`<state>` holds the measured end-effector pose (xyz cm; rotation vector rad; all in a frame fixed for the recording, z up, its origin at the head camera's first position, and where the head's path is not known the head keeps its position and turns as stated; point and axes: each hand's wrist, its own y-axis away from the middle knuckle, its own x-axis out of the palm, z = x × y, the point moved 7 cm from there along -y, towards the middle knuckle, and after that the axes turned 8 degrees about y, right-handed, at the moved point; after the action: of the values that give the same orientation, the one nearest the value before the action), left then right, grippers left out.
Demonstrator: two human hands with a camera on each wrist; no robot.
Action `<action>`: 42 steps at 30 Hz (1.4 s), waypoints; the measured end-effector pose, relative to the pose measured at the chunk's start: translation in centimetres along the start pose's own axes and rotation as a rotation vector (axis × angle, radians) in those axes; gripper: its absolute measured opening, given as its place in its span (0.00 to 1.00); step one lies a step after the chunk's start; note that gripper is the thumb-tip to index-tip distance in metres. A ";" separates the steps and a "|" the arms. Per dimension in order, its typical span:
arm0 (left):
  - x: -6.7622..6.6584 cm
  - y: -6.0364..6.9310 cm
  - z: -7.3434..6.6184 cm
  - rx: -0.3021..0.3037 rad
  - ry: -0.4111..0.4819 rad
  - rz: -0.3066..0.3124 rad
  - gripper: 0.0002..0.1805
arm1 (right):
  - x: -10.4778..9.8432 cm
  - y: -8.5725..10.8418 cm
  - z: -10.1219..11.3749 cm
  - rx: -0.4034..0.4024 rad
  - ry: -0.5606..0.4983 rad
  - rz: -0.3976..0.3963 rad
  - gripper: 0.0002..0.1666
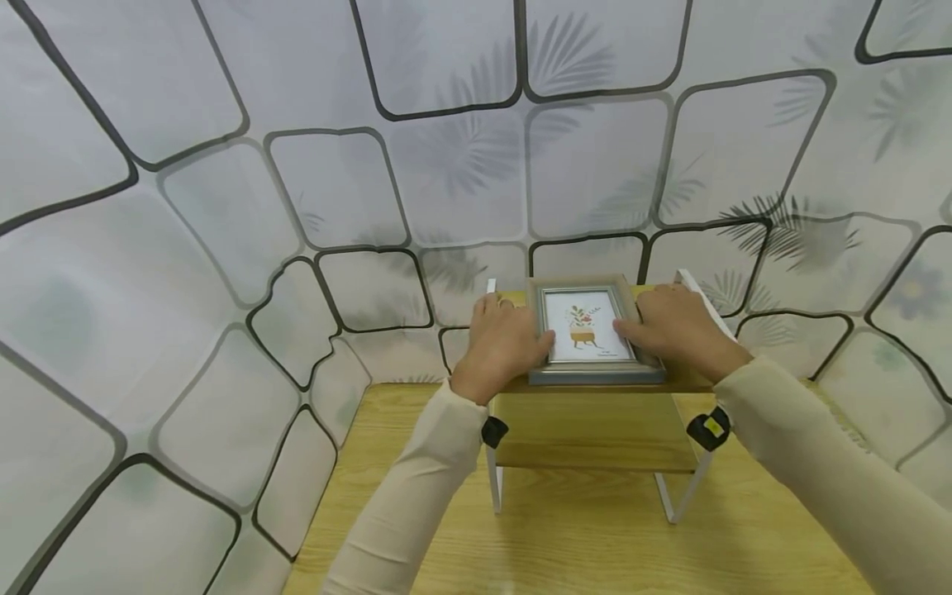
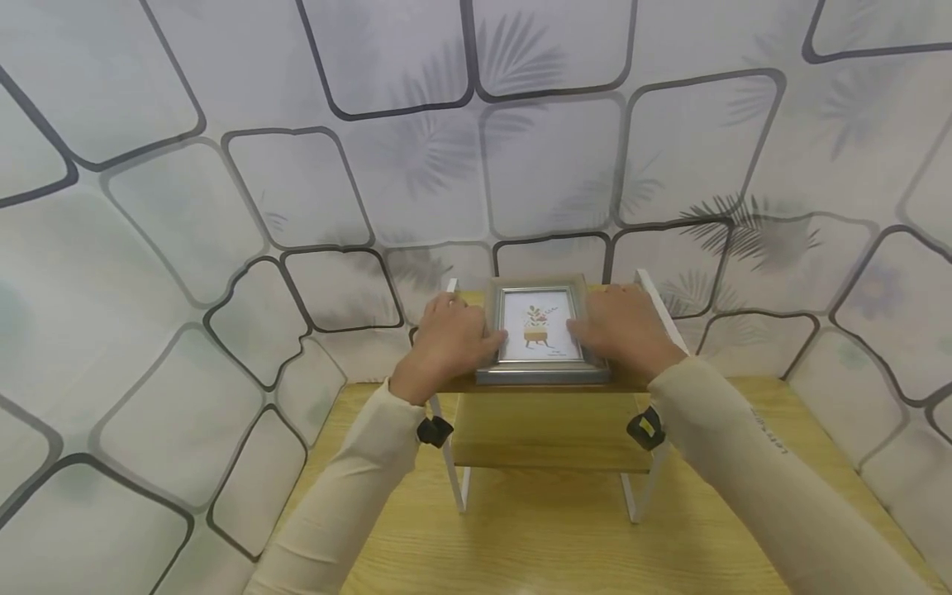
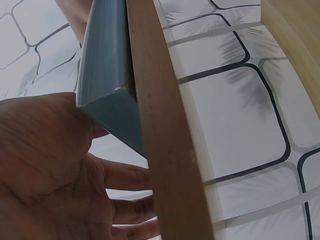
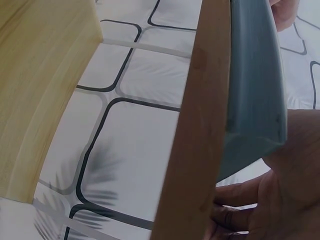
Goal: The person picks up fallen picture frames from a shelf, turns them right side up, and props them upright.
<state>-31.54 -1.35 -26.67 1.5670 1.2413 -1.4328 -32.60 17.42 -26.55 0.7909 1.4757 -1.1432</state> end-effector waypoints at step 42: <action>-1.6 0.6 -0.3 -0.009 0.356 -0.206 0.29 | -2.5 1.3 -0.6 0.181 -0.248 0.015 0.20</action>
<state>-30.80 -1.57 -25.11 1.7838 1.6541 -1.3020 -31.10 18.66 -24.49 0.7510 1.1719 -1.3263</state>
